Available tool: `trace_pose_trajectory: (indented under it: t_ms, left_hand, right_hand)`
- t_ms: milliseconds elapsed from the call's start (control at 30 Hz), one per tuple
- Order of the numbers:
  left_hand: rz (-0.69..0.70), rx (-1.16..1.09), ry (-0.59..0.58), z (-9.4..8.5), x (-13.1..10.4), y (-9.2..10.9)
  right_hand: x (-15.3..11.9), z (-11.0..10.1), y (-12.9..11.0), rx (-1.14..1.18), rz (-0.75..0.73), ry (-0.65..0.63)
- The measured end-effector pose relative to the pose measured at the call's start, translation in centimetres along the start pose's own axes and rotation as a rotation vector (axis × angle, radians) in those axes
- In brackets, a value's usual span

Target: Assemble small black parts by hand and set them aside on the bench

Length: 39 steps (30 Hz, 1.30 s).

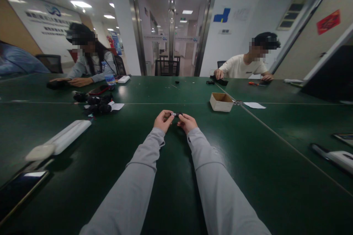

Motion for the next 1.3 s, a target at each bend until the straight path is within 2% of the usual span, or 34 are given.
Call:
trace_pose_trajectory:
  t_ms: [100,200,367,433,567,633,733,833,1033,1133,1200,1233,1300]
  left_hand:
    - [0.055,0.044,-0.055,0.1,0.0,0.2]
    - [0.041,0.037,-0.071,0.2,0.0,0.1]
    - [-0.005,0.088,-0.039,0.0,0.1,-0.3]
    - [-0.009,0.229,-0.008,-0.4,0.1,-0.2]
    - [-0.065,0.699,0.080,-1.2,-0.1,0.4]
    - [-0.112,0.875,0.055,-1.1,-0.4,0.9]
    - [-0.153,0.986,-0.073,-0.3,-0.8,1.5]
    - [-0.179,0.991,-0.118,0.4,-1.4,1.9]
    - [-0.159,0.846,-0.072,1.1,-3.4,1.8]
    - [-0.173,0.701,-0.174,1.2,-4.7,1.9]
    - [-0.175,0.628,-0.294,1.0,-6.0,3.6]
    - [-0.147,0.618,-0.341,0.7,-6.9,5.2]
    - [0.016,0.607,-0.360,-0.3,-9.2,10.0]
  right_hand:
    - [-0.5,0.4,-0.3,0.048,0.062,-0.019]
    - [-0.9,0.6,-0.5,0.060,0.113,-0.048]
    - [-0.6,0.4,0.0,-0.012,0.074,0.023]
    - [-0.4,0.4,0.4,-0.110,0.014,0.047]
    - [-0.7,0.8,0.7,-0.437,-0.161,0.072]
    - [-1.3,1.2,0.5,-0.550,-0.213,0.062]
    - [-2.3,1.8,-0.2,-0.597,-0.218,0.038]
    - [-3.4,2.3,-0.9,-0.598,-0.174,0.022]
    - [-6.5,2.2,-2.2,-0.587,-0.134,0.000]
    - [-8.6,1.5,-3.0,-0.582,-0.108,-0.015]
    - [-10.3,0.5,-3.8,-0.583,-0.089,-0.028]
    - [-11.1,-0.3,-4.4,-0.585,-0.080,-0.033]
    - [-13.0,-2.1,-5.7,-0.590,-0.065,-0.039]
Point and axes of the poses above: each hand's wrist, its own x-axis towards the middle knuckle, its own z-axis out of the palm, y = z × x, the point moved 3 cm from there along x, towards the middle knuckle
